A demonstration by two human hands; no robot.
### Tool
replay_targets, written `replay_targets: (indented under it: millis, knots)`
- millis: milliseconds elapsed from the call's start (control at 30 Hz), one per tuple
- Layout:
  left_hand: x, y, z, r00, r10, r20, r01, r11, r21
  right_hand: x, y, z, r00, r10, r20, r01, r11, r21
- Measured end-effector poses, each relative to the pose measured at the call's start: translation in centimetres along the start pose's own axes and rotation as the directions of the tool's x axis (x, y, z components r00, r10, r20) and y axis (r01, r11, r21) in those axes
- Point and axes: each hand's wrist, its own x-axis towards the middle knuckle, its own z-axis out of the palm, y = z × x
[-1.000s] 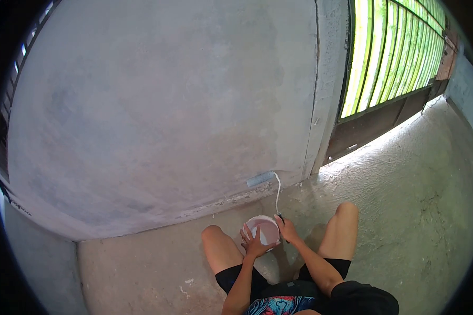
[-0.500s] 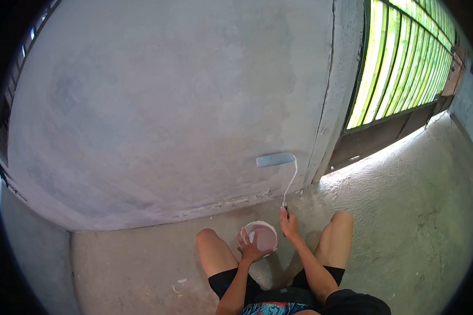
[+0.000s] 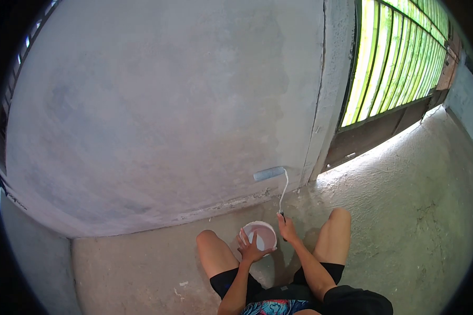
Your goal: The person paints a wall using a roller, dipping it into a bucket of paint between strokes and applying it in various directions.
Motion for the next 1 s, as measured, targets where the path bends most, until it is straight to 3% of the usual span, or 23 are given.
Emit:
replay_targets:
  millis: [167, 233, 333, 467, 533, 667, 733, 833, 1000]
  knots:
    - [-0.5, 0.4, -0.4, 1.000, 0.008, -0.001, -0.008, 1.000, -0.003, -0.5, 1.1, -0.1, 1.000, -0.010, -0.022, 0.010, 1.000, -0.002]
    - [-0.5, 0.4, -0.5, 1.000, 0.018, -0.009, -0.019, 1.000, -0.006, -0.8, 1.8, -0.4, 0.980, 0.183, 0.076, -0.181, 0.983, -0.024]
    - [-0.4, 0.3, -0.4, 1.000, 0.016, -0.011, -0.016, 1.000, -0.009, -1.2, 2.2, -0.6, 0.967, 0.246, 0.069, -0.243, 0.969, -0.044]
    - [-0.5, 0.2, -0.3, 1.000, 0.019, -0.022, -0.019, 0.999, -0.026, -1.5, 1.1, -1.1, 0.971, 0.235, 0.039, -0.233, 0.972, -0.044]
    - [-0.5, 0.3, -0.2, 1.000, 0.021, -0.017, -0.022, 0.999, -0.028, -1.3, 0.7, -1.1, 0.994, 0.101, -0.029, -0.103, 0.994, -0.046]
    - [-0.6, 0.4, -0.4, 1.000, 0.014, -0.020, -0.015, 0.999, -0.035, -0.2, -0.4, -1.4, 0.997, 0.057, -0.050, -0.057, 0.998, 0.003]
    - [-0.4, 0.2, -0.3, 1.000, 0.010, -0.013, -0.011, 0.999, -0.042, -0.1, -2.5, -2.2, 0.991, 0.129, 0.025, -0.131, 0.975, 0.180]
    - [-0.4, 0.1, 0.0, 0.999, 0.021, -0.037, -0.021, 1.000, -0.010, 0.1, -4.5, -2.7, 0.993, 0.118, 0.027, -0.121, 0.943, 0.311]
    - [-0.3, 0.0, 0.2, 0.997, 0.036, -0.066, -0.037, 0.999, -0.012, 1.5, -5.9, -3.7, 0.998, 0.068, 0.004, -0.066, 0.943, 0.325]
